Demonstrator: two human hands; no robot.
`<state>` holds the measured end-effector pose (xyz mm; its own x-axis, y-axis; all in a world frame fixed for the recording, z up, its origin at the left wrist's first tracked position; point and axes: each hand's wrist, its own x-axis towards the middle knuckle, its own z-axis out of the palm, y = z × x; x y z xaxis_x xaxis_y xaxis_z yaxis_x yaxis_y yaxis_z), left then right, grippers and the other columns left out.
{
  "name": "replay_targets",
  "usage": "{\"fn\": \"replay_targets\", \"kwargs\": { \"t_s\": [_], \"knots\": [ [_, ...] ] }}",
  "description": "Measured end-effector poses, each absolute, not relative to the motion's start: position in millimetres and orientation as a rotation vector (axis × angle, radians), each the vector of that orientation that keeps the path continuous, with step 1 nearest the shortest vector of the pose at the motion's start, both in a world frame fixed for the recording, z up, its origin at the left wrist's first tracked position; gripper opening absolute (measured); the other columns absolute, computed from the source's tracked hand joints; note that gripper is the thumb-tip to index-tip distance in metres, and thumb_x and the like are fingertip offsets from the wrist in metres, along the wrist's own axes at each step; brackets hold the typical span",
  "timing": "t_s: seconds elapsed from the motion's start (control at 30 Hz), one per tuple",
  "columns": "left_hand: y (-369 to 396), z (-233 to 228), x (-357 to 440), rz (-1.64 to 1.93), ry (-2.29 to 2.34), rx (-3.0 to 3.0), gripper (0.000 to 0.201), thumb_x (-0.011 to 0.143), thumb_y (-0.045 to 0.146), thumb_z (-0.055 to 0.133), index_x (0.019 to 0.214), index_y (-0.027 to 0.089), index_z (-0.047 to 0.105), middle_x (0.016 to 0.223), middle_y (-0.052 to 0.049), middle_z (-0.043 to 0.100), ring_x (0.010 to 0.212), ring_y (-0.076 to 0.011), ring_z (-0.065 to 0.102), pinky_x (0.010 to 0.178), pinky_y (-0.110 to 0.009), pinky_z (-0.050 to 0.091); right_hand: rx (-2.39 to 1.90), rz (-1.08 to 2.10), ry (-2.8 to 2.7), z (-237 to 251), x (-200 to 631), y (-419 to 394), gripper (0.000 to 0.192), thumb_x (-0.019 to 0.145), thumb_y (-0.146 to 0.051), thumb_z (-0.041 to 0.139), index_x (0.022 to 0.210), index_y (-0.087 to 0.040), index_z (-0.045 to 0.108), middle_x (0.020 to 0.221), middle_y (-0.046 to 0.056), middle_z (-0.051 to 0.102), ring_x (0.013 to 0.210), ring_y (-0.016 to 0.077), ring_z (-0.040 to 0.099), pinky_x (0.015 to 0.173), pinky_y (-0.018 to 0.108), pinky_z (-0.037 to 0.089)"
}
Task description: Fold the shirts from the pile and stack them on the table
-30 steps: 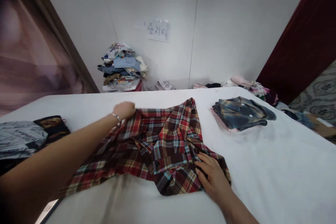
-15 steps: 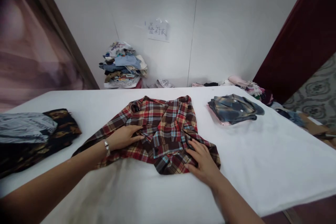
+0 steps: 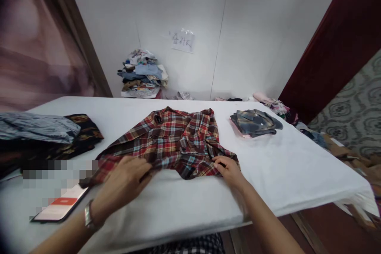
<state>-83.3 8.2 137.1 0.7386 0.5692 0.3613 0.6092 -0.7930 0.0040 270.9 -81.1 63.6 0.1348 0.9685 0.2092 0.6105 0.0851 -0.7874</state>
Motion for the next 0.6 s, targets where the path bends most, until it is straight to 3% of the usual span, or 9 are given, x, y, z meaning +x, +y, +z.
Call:
{"fn": "replay_targets", "kwargs": {
  "t_s": [0.07, 0.13, 0.2, 0.27, 0.33, 0.43, 0.5, 0.6],
  "knots": [
    [-12, 116, -88, -0.537, -0.936, -2.929, 0.022, 0.088, 0.028, 0.051, 0.070, 0.019, 0.059, 0.070, -0.002, 0.060, 0.066, -0.0176, 0.053, 0.070, -0.036, 0.036, -1.642, 0.601, -1.538, 73, 269, -75, 0.025, 0.085, -0.040, 0.053, 0.084, -0.019, 0.068, 0.106, 0.008, 0.070, 0.099, 0.0227, 0.064, 0.091, 0.037, 0.046],
    [-24, 94, -89, -0.522, -0.974, -2.995, 0.015, 0.085, 0.022, 0.053, 0.072, 0.019, 0.060, 0.072, -0.001, 0.061, 0.068, -0.0179, 0.054, 0.070, -0.035, 0.037, -1.684, 0.586, -1.531, 84, 262, -63, 0.033, 0.085, -0.043, 0.053, 0.105, -0.021, 0.067, 0.109, 0.007, 0.069, 0.101, 0.0223, 0.063, 0.091, 0.036, 0.047],
    [-30, 77, -88, -0.544, -1.044, -3.001, 0.009, 0.080, 0.015, 0.055, 0.075, 0.019, 0.061, 0.076, -0.002, 0.062, 0.072, -0.0190, 0.055, 0.072, -0.035, 0.039, -1.750, 0.566, -1.623, 93, 251, -46, 0.050, 0.083, -0.043, 0.057, 0.129, -0.023, 0.056, 0.120, 0.007, 0.065, 0.105, 0.0226, 0.062, 0.091, 0.035, 0.047],
    [-33, 67, -88, -0.610, -1.092, -2.978, 0.012, 0.077, 0.010, 0.055, 0.080, 0.019, 0.063, 0.080, -0.003, 0.063, 0.076, -0.0197, 0.056, 0.073, -0.036, 0.041, -1.845, 0.541, -1.794, 100, 238, -28, 0.062, 0.080, -0.037, 0.060, 0.140, -0.027, 0.045, 0.130, 0.006, 0.060, 0.111, 0.0236, 0.059, 0.093, 0.035, 0.045],
    [-34, 60, -90, -0.703, -1.107, -2.947, 0.016, 0.077, 0.010, 0.054, 0.085, 0.019, 0.064, 0.084, -0.004, 0.063, 0.079, -0.0200, 0.057, 0.075, -0.036, 0.043, -1.947, 0.526, -1.991, 105, 227, -11, 0.055, 0.080, -0.029, 0.059, 0.135, -0.027, 0.052, 0.127, 0.005, 0.062, 0.109, 0.0241, 0.060, 0.093, 0.034, 0.044],
    [-34, 54, -93, -0.827, -1.103, -2.922, 0.019, 0.077, 0.010, 0.054, 0.089, 0.020, 0.064, 0.086, -0.004, 0.064, 0.080, -0.0197, 0.058, 0.076, -0.036, 0.045, -2.016, 0.582, -2.230, 114, 223, 11, 0.029, 0.082, -0.024, 0.053, 0.103, -0.024, 0.072, 0.102, 0.004, 0.073, 0.093, 0.0222, 0.066, 0.083, 0.030, 0.046],
    [-32, 52, -95, -0.872, -1.101, -2.930, 0.020, 0.076, 0.010, 0.056, 0.090, 0.022, 0.064, 0.085, -0.003, 0.065, 0.078, -0.0188, 0.059, 0.074, -0.035, 0.047, -2.023, 0.759, -2.292, 127, 227, 26, 0.021, 0.083, -0.027, 0.054, 0.085, -0.021, 0.074, 0.085, 0.003, 0.074, 0.077, 0.0192, 0.067, 0.071, 0.027, 0.047],
    [-27, 50, -96, -0.918, -1.081, -2.935, 0.022, 0.072, 0.009, 0.057, 0.087, 0.023, 0.065, 0.082, -0.002, 0.066, 0.074, -0.0177, 0.060, 0.070, -0.033, 0.049, -2.071, 1.223, -2.140, 157, 237, 59, 0.021, 0.082, -0.035, 0.058, 0.082, -0.018, 0.070, 0.070, 0.002, 0.071, 0.058, 0.0146, 0.063, 0.056, 0.023, 0.045]
  ]
}}
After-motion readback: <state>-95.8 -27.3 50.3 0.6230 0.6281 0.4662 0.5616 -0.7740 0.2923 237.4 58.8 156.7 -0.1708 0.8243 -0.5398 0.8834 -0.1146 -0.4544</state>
